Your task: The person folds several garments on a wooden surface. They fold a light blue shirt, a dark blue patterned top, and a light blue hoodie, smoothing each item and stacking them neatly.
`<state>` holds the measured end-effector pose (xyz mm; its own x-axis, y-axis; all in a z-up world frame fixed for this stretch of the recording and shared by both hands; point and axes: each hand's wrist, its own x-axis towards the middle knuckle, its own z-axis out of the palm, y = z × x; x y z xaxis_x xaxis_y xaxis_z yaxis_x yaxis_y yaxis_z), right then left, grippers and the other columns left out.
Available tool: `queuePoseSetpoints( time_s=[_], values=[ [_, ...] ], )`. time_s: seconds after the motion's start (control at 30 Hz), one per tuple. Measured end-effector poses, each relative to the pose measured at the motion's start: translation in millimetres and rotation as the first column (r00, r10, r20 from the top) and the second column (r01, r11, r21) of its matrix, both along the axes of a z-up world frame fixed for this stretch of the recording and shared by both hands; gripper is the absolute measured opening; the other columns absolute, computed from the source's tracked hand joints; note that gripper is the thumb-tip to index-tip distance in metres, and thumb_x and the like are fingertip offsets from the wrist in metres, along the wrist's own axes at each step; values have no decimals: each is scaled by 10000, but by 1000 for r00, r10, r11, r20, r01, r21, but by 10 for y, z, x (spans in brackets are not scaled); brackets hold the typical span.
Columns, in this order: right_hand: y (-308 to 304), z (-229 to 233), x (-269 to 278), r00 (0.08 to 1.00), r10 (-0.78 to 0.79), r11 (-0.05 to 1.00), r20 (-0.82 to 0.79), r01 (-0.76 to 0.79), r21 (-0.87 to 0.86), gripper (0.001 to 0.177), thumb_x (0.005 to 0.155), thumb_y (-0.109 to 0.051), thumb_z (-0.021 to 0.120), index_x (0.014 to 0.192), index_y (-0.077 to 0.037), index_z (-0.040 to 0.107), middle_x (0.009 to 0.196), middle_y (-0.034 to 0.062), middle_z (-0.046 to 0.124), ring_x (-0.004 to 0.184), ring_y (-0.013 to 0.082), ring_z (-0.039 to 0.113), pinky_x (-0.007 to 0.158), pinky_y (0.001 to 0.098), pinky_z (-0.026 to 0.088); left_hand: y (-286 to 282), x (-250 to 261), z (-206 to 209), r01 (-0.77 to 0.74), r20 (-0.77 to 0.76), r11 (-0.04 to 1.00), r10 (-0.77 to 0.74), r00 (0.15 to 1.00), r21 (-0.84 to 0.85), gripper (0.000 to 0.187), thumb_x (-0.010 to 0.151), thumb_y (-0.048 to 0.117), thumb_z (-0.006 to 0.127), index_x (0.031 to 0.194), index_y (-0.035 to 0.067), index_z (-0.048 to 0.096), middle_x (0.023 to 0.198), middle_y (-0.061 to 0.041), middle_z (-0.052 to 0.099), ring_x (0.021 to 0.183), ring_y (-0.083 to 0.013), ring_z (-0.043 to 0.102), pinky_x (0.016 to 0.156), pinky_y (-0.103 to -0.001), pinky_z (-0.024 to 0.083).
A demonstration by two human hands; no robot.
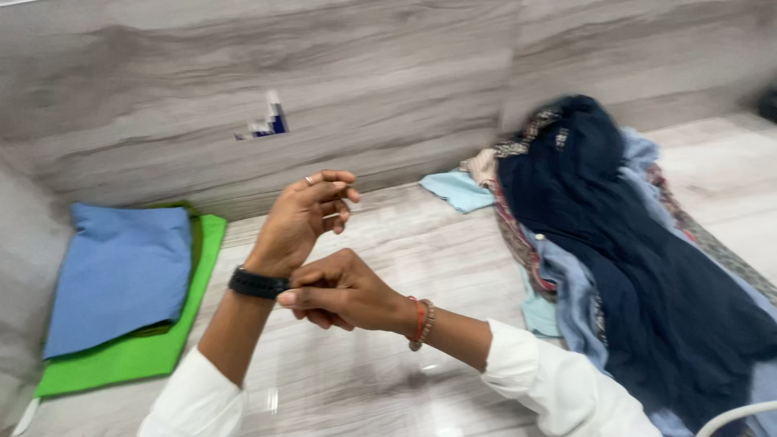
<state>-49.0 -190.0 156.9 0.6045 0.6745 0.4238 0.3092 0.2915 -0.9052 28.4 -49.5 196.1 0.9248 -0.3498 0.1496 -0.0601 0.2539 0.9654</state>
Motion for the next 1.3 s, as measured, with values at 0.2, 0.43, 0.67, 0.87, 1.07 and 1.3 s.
queuePoseSetpoints(
  time_s=[0.2,0.43,0.67,0.87,1.07,1.3],
  values=[
    [-297,251,-123,979,33,999,202,-40,32,388,1052,-255,648,720,-55,651,507,-9,557,449,25,506,431,198,380,-490,-308,385,77,43,925,-100,994,373,240,950,191,630,1107,23,697,846,-95,717,604,-121,599,560,-251,524],
    [-440,423,-302,831,-151,988,536,146,52,339,1008,-212,656,713,-45,681,494,7,579,405,34,477,437,222,345,-852,-493,602,17,199,777,-182,963,630,287,929,244,645,1104,28,717,782,-74,739,558,-94,609,466,-246,474],
    [-714,659,-161,792,-8,973,610,147,-178,261,967,-157,657,742,-33,707,531,28,595,423,69,512,437,257,395,-604,-744,756,-42,279,998,26,960,50,215,1043,125,582,1178,-9,682,818,-55,718,565,-51,576,492,-176,456],
    [-792,674,214,955,286,938,75,-263,-225,324,974,-150,666,700,21,681,505,43,578,341,92,478,309,257,340,-376,-690,708,33,137,870,40,990,-491,171,1075,70,568,1167,-12,687,804,-56,688,564,-67,555,491,-169,417],
    [-671,587,117,873,-27,942,487,185,-279,221,841,-98,645,639,-17,684,485,55,594,361,131,542,356,280,421,-635,-292,272,-545,521,836,494,696,-66,114,1100,102,586,1156,20,641,813,-68,701,534,-73,564,442,-226,382],
    [-664,680,-105,832,125,801,540,237,-550,293,881,-152,613,629,-6,648,505,77,632,435,168,668,439,290,518,-722,-276,98,-216,347,960,143,927,179,194,1007,129,628,1126,-7,699,781,-86,720,515,-81,588,445,-232,452]
  ],
)
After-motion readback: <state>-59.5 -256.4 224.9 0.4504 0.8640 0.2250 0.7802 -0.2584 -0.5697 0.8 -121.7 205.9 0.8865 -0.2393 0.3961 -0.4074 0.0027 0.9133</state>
